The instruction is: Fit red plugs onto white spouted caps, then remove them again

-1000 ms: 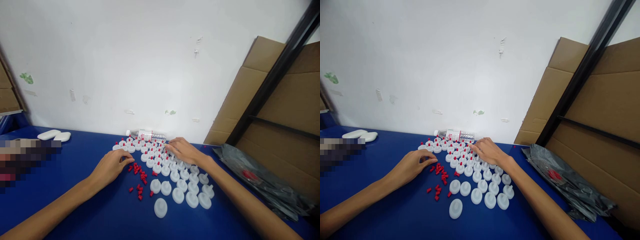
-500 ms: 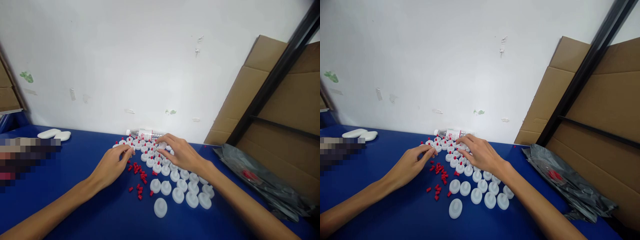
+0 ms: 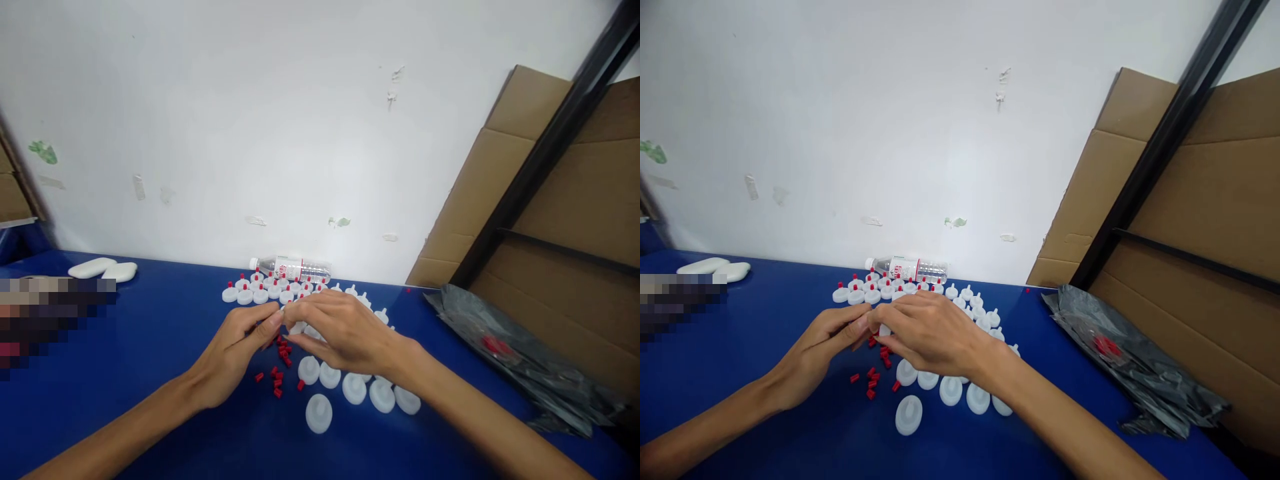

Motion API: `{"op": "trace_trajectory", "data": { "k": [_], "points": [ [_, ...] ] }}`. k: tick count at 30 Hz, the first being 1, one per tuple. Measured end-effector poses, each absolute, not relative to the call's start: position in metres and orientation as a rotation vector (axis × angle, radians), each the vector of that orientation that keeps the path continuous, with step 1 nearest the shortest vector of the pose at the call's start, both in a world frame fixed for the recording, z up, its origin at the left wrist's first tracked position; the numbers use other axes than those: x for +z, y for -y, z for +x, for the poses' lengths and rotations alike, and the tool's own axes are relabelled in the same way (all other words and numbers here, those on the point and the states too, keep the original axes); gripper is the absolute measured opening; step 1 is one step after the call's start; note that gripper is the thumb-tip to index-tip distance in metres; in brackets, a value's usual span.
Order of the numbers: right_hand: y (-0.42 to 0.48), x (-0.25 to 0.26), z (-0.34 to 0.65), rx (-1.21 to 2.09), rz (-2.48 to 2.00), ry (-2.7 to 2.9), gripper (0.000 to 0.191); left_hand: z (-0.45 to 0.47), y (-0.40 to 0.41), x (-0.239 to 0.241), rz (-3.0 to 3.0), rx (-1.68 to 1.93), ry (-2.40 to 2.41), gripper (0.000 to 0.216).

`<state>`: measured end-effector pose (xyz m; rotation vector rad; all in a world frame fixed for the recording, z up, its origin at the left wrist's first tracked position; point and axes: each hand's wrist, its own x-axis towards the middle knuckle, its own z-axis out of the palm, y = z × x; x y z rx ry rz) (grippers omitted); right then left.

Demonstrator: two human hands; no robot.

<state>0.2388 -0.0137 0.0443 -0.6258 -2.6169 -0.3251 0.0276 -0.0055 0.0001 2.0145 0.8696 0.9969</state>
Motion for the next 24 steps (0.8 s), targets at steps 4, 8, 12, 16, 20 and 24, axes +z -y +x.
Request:
{"op": "trace_trajectory", "data": {
  "k": [4,8,12,16,20,24],
  "points": [
    [0.004,0.046,0.246,-0.651,-0.467,2.543,0.016,0.032,0.004,0.003,1.673,1.078,-0.869,0.049],
    [-0.019,0.046,0.272,-0.619,-0.749,2.354,0.016,0.016,-0.015,0.0,1.576,1.15,-1.03,0.052],
    [-0.042,0.039,0.297,-0.3,-1.277,2.19,0.022,0.0,-0.035,-0.01,1.796,1.174,-1.238,0.049],
    [-0.052,0.031,0.304,-0.209,-1.359,2.324,0.035,0.0,-0.039,-0.016,2.004,0.974,-1.486,0.044],
    [-0.052,0.028,0.303,-0.164,-1.399,2.445,0.055,0.002,-0.039,-0.019,2.142,0.912,-1.519,0.041],
    [-0.049,0.028,0.301,-0.141,-1.412,2.508,0.059,-0.002,-0.042,-0.022,2.214,0.882,-1.561,0.042]
  ]
}}
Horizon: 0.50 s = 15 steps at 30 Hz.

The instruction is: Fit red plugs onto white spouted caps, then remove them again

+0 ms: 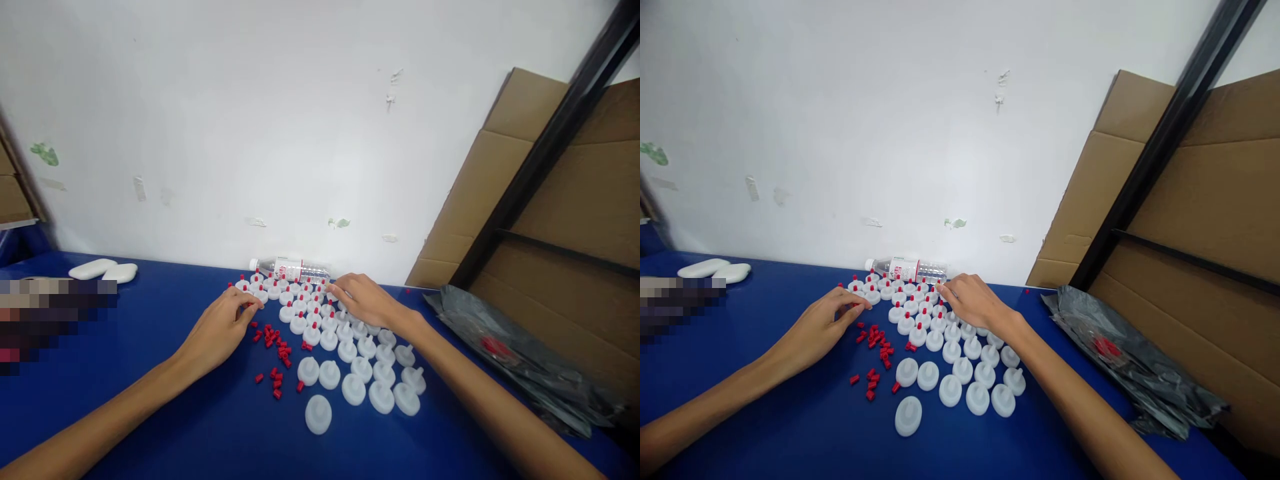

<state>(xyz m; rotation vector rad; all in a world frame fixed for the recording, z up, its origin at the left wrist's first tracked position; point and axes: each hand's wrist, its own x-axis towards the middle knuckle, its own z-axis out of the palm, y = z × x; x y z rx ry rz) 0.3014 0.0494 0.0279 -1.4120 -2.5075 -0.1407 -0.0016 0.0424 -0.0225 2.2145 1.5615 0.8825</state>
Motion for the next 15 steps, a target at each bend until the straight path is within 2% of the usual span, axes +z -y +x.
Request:
{"op": "trace_trajectory", "data": {
  "k": [15],
  "points": [
    [-0.051,0.0293,0.3037,-0.146,-1.498,2.536,0.061,-0.0051,-0.0427,-0.0164,2.229,0.864,-1.62,0.025]
  ]
}}
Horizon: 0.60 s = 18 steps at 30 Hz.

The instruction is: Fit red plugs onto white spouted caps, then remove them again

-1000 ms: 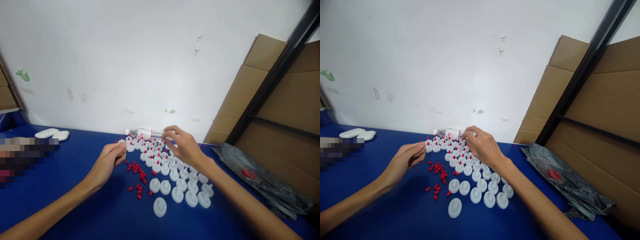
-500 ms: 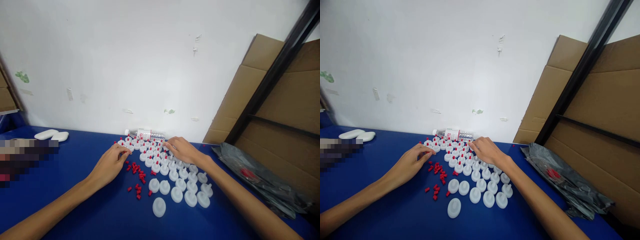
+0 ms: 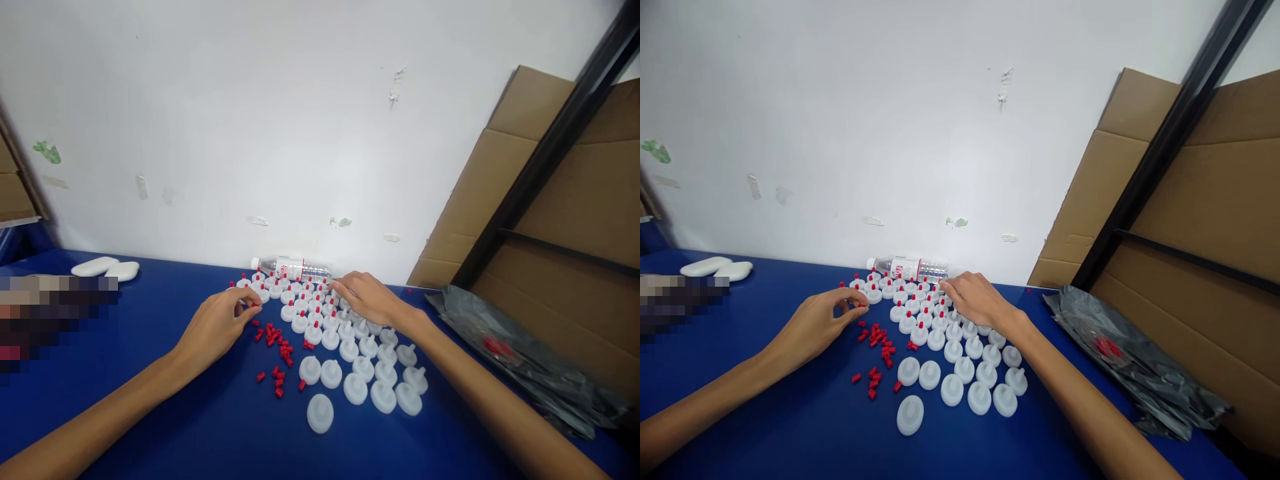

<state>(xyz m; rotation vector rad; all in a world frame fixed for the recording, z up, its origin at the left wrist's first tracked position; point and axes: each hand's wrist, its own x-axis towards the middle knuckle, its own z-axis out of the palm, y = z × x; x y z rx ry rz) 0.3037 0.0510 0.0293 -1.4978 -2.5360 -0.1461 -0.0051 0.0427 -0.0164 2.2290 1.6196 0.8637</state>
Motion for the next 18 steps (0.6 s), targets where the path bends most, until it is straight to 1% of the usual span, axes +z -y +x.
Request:
{"op": "trace_trajectory", "data": {
  "k": [8,10,14,18],
  "points": [
    [-0.0527,0.0276,0.3025,-0.19,-1.452,2.563,0.054,-0.0066,-0.0432,-0.0173,2.253,0.862,-1.576,0.028],
    [-0.0536,0.0268,0.3033,-0.195,-1.441,2.565,0.049,-0.0068,-0.0435,-0.018,2.262,0.862,-1.577,0.026],
    [-0.0553,0.0246,0.307,-0.194,-1.423,2.568,0.031,-0.0067,-0.0441,-0.0191,2.273,0.826,-1.606,0.022],
    [-0.0569,0.0221,0.3099,-0.191,-1.414,2.573,0.025,-0.0066,-0.0449,-0.0193,2.277,0.776,-1.643,0.016]
  ]
}}
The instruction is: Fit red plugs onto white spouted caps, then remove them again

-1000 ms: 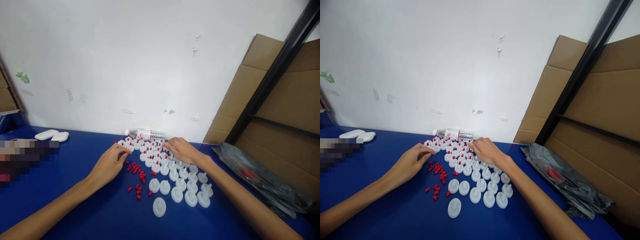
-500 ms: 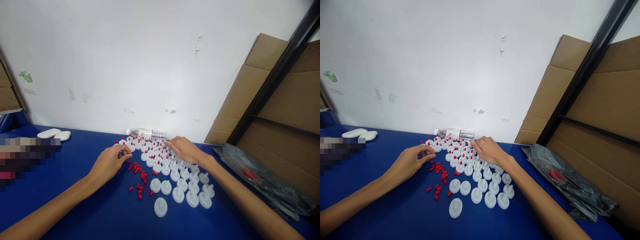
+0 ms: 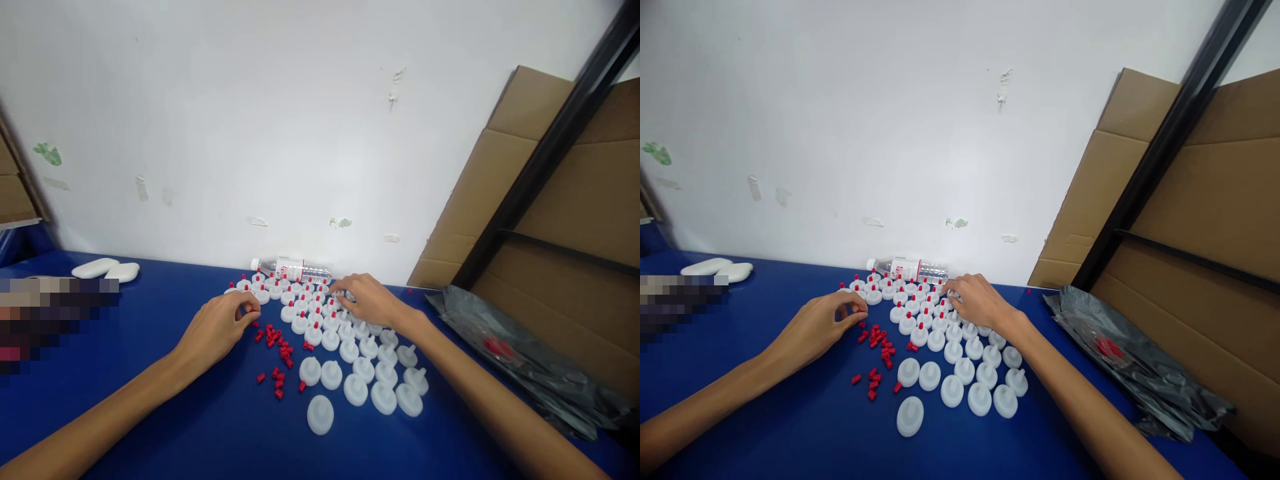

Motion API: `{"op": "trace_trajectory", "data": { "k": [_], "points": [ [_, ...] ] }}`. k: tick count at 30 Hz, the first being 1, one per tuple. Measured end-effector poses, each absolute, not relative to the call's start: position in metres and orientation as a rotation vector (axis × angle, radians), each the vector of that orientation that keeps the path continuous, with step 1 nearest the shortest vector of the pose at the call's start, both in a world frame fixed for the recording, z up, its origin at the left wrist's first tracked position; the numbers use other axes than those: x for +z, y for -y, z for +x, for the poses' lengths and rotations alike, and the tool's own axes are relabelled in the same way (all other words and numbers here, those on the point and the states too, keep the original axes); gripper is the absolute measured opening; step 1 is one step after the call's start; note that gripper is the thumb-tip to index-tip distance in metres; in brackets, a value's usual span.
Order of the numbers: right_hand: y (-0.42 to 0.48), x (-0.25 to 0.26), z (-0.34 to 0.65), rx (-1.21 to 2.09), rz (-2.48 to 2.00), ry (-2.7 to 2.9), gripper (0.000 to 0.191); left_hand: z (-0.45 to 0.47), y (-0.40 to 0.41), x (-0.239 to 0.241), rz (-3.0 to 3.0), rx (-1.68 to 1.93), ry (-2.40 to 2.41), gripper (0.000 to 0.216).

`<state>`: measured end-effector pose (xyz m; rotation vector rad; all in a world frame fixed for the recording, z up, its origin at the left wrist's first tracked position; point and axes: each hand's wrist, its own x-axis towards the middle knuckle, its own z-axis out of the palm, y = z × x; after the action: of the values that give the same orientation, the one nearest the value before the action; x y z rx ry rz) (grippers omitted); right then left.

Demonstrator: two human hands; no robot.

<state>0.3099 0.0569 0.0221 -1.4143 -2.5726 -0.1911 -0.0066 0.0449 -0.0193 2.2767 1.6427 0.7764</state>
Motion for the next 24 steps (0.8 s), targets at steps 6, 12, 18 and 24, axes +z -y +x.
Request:
{"op": "trace_trajectory", "data": {
  "k": [6,12,18,24],
  "points": [
    [-0.059,0.02,0.31,-0.231,-1.435,2.518,0.023,-0.006,-0.044,-0.019,2.276,0.759,-1.635,0.02],
    [-0.059,0.015,0.308,-0.188,-1.409,2.496,0.021,-0.006,-0.042,-0.017,2.275,0.735,-1.641,0.027],
    [-0.054,0.03,0.309,-0.072,-1.363,2.443,0.037,-0.007,-0.044,-0.02,2.309,0.709,-1.615,0.027],
    [-0.044,0.055,0.316,0.142,-1.308,2.513,0.06,-0.005,-0.044,-0.021,2.307,0.679,-1.62,0.022]
  ]
}}
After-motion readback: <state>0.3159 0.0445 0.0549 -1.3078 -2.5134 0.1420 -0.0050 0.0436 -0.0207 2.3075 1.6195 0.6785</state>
